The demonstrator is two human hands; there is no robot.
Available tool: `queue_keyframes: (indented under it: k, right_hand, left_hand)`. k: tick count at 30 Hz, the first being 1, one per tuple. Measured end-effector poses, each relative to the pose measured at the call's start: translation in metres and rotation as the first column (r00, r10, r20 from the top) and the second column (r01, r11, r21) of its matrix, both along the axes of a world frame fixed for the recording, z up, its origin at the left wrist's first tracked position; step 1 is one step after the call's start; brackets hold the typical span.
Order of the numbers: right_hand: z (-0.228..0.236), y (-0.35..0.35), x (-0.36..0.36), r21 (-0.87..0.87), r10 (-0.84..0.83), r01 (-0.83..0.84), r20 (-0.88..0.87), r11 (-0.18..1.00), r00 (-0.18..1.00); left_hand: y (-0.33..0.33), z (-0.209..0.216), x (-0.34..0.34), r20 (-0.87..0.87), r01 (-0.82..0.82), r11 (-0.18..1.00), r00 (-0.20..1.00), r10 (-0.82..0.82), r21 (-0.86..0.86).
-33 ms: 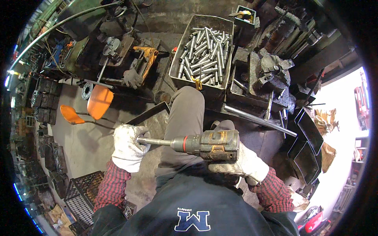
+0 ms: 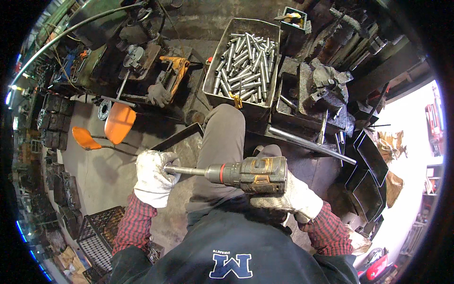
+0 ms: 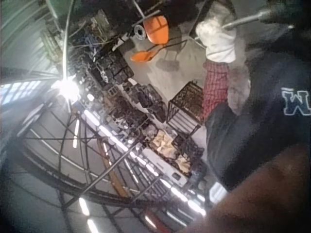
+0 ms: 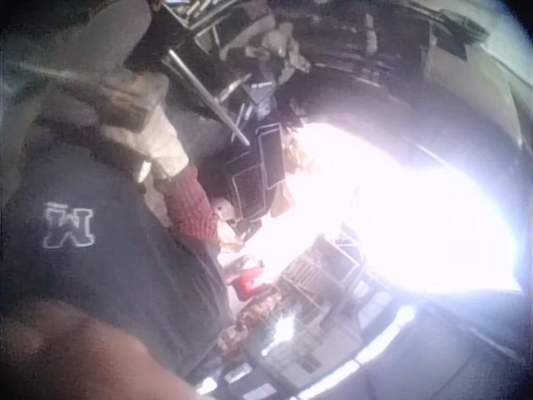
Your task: The person sits on the floor in a workshop and uses a cordless drill to work on small cylindrical metal parts. They repeatedly pick parts from a tray, drill or deburr them, and place them back. The person also uses a drill press and a caliper to measure parts during the process.
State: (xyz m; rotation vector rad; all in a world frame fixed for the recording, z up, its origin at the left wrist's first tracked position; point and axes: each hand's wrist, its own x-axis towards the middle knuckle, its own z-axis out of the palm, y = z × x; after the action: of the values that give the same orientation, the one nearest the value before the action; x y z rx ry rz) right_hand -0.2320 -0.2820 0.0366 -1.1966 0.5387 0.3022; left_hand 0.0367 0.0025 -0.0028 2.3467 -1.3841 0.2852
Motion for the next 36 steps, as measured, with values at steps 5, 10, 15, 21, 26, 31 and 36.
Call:
queue_keyframes:
  k: [5, 10, 15, 21, 26, 31, 36]
  right_hand:
    - [0.001, -0.005, -0.006, -0.054, 0.053, -0.054, -0.015, 0.997, 0.998]
    - [-0.008, -0.003, -0.019, 0.102, -0.112, 0.108, 0.035, 0.989, 0.993]
    - [-0.009, -0.002, -0.027, 0.037, -0.148, 0.150, -0.044, 0.988, 0.988]
    - [0.000, 0.001, -0.032, -0.068, -0.172, 0.169, -0.053, 0.983, 0.984]
    - [-0.007, -0.002, -0.037, -0.025, -0.142, 0.141, -0.006, 0.990, 0.990]
    - [-0.007, 0.002, -0.040, 0.113, -0.249, 0.248, 0.001, 0.962, 0.968]
    - [0.008, 0.002, -0.049, -0.035, -0.340, 0.340, -0.004, 0.940, 0.940]
  left_hand:
    - [0.000, 0.000, 0.002, -0.049, 0.004, 1.000, 0.999, -0.003, 0.022]
    - [0.002, -0.001, 0.004, 0.009, 0.018, 0.999, 1.000, -0.018, 0.027]
    - [0.007, -0.004, 0.005, -0.009, 0.032, 0.999, 0.999, -0.032, 0.017]
    - [0.010, -0.005, 0.006, -0.026, 0.025, 1.000, 0.999, -0.025, 0.014]
    - [0.010, -0.003, 0.004, -0.018, 0.014, 1.000, 1.000, -0.014, 0.015]
    - [0.015, -0.007, 0.005, -0.014, 0.001, 1.000, 1.000, -0.001, 0.009]
    - [0.028, -0.002, 0.010, -0.084, -0.137, 0.989, 0.987, 0.141, 0.052]
